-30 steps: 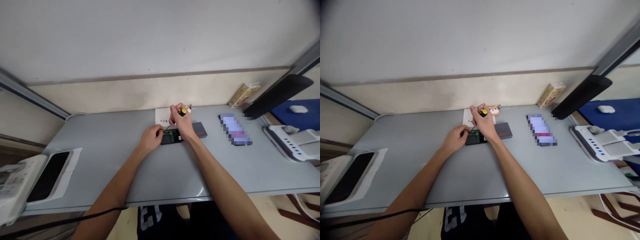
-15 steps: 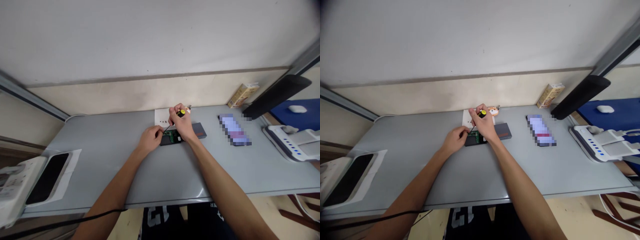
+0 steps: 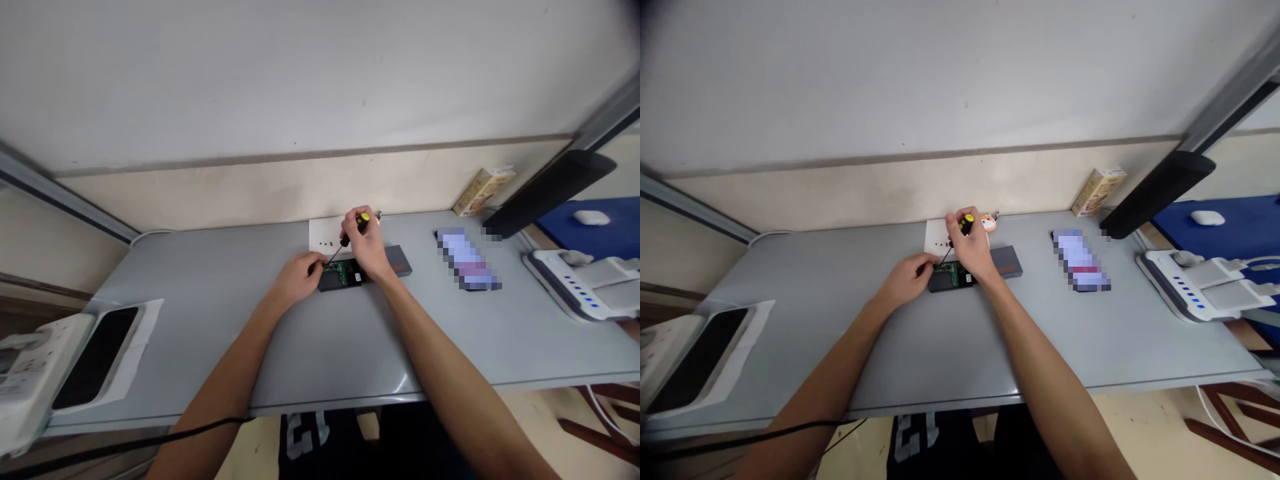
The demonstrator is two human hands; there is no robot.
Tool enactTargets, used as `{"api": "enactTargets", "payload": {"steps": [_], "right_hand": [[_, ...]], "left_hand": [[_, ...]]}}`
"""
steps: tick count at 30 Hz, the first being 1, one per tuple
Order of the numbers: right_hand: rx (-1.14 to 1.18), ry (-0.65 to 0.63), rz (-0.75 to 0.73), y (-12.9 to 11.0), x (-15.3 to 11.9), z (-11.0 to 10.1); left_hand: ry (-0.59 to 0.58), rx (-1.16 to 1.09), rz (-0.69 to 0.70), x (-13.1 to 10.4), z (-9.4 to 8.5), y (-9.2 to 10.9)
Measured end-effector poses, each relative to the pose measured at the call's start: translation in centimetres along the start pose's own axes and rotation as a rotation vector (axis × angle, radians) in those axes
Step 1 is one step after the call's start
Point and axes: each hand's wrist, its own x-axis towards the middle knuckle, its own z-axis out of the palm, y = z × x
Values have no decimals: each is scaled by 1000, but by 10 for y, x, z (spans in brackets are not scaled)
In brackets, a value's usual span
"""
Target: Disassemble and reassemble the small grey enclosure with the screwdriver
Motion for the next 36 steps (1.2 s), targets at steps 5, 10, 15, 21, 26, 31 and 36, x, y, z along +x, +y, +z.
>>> {"api": "enactTargets", "payload": {"steps": [5,10,15,21,26,31,36], "right_hand": [[-191,-69,-283,-33,-4,-8],[-687,-262,-330,-67,-19,-64],[-1155,-651,-42,-51,-35,-134],[-1158,-671,81,-49,-28,-156],[-1016,-714,167,-60,-18,-139],[-1000,-789,81,-49,-27,-119],[-1012,-794,12,-35,-35,-105]], "left_hand": [[-76,10,44,-3,-9,4],[-156,-24,67,-11,-19,12],[-277,-96,41,-17,-30,9],[-283,-166,-48,-16,-33,4],[-266,-171,-89,-13,-29,6],[-205,-148,-98,-13,-21,12],[-190,-107,-104,-12,-15,21]]}}
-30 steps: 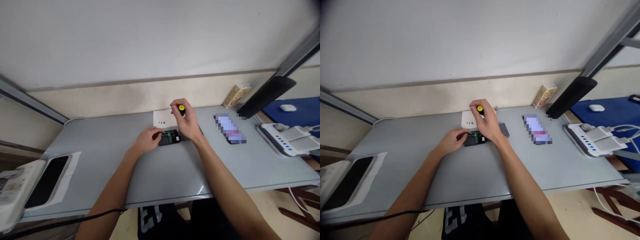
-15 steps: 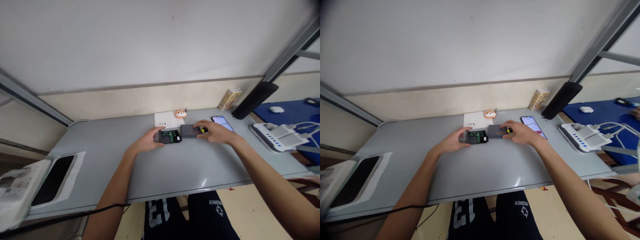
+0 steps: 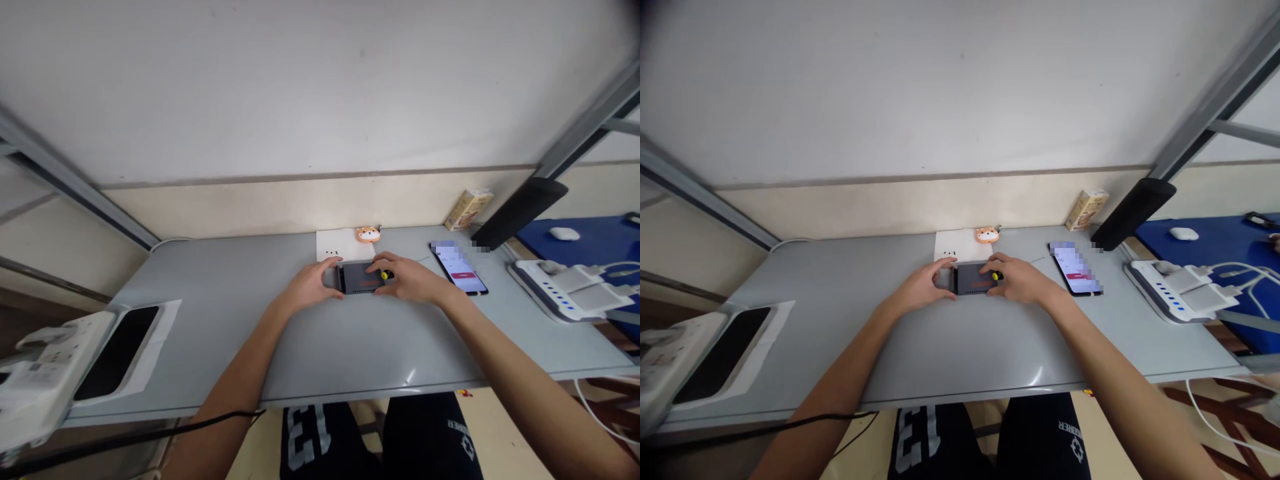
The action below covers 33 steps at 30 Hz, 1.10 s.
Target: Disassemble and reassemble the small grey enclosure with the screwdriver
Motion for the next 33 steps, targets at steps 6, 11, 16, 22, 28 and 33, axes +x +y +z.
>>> {"api": "enactTargets", "payload": {"steps": [6,11,16,22,28,33], "right_hand": [[54,-15,-33,-8,11,-2],[349,403,-103,-24,29,-11],[899,993,149,-14,62,4],[1098,902,374,11,71,31],[940,861,365,17,71,41],[876,840,361,20,75,48]], "left_hand": [[3,68,16,1,0,2],[-7,41,68,0,-1,-2],[25,-4,143,1,5,-6],[10,31,153,1,5,-1],[40,71,181,0,4,3],[88,81,193,1,7,0]]}}
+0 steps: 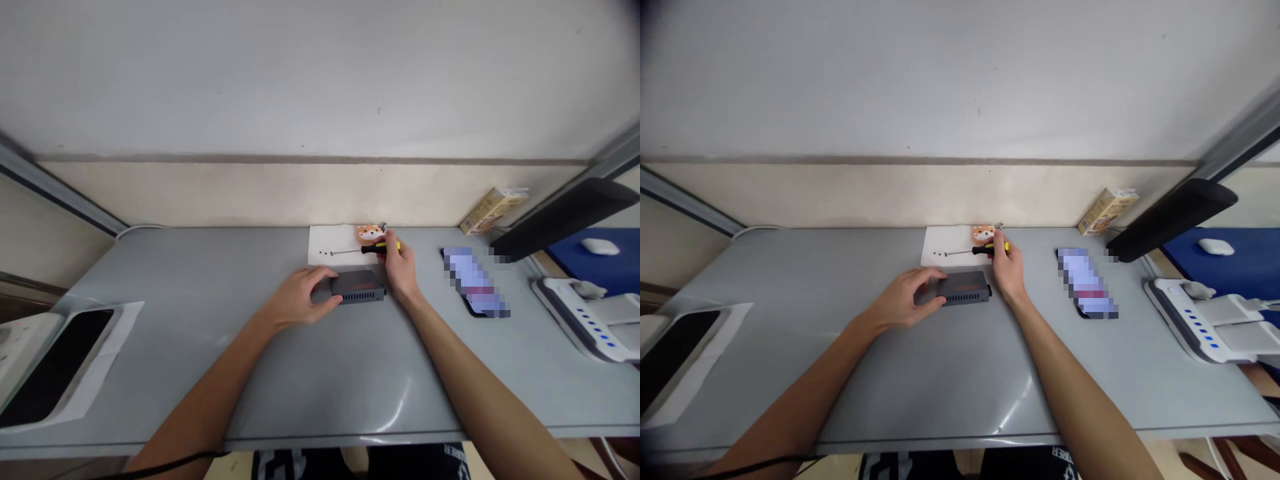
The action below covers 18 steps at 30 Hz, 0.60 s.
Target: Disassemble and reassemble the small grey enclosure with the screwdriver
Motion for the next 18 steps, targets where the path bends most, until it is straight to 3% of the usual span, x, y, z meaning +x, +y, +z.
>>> {"api": "enactTargets", "payload": {"steps": [8,18], "right_hand": [[62,0,58,-1,1,-3],[224,58,111,3,9,-9]], "left_hand": [[59,15,-75,4,1,-1],[167,-219,-235,8,6,-6]]}}
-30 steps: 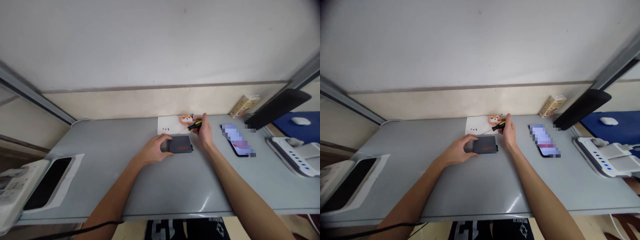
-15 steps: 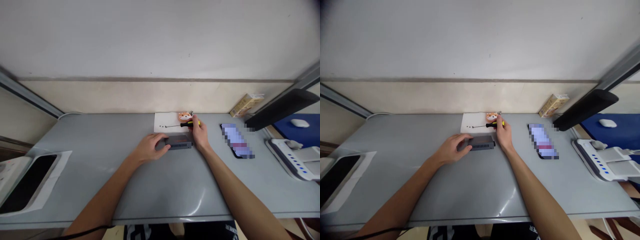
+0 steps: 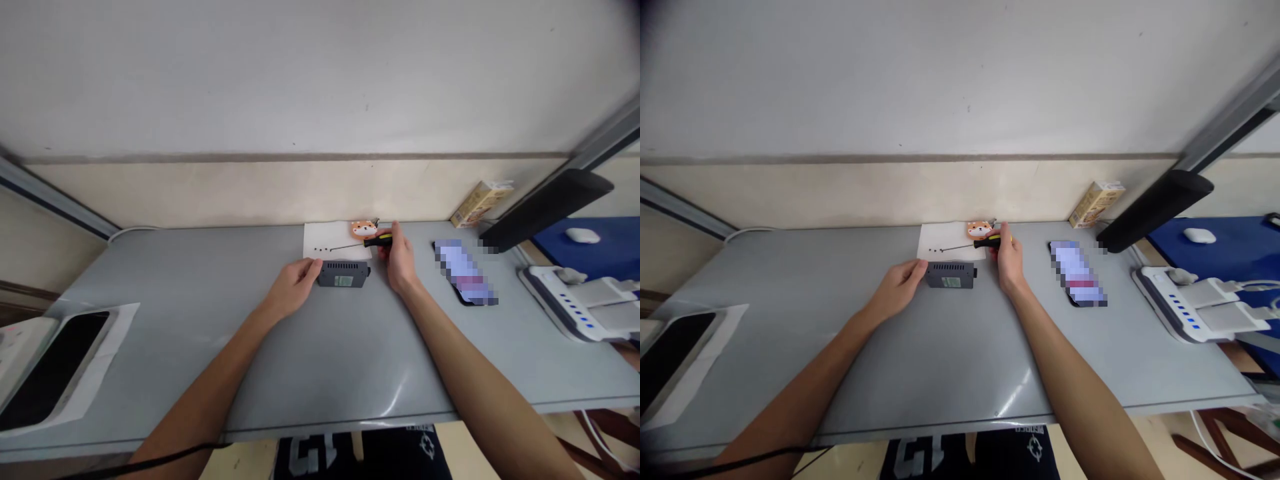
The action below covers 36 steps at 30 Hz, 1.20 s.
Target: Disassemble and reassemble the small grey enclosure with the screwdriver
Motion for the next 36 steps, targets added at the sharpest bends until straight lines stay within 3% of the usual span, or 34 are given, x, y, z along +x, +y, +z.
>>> {"api": "enactTargets", "payload": {"steps": [9,15,19,28,36], "right_hand": [[18,12,26,1,6,-3],[82,8,51,0,6,-3],[61,8,57,-1,6,-3],[199,40,88,-3,7,-3],[213,31,95,-2,9,-2]], "left_hand": [[178,23,27,4,-8,-12],[95,96,16,2,-11,-14],[122,151,1,5,-15,-17],[223,177,101,8,-18,-23],[361,49,237,16,-20,-42]]}}
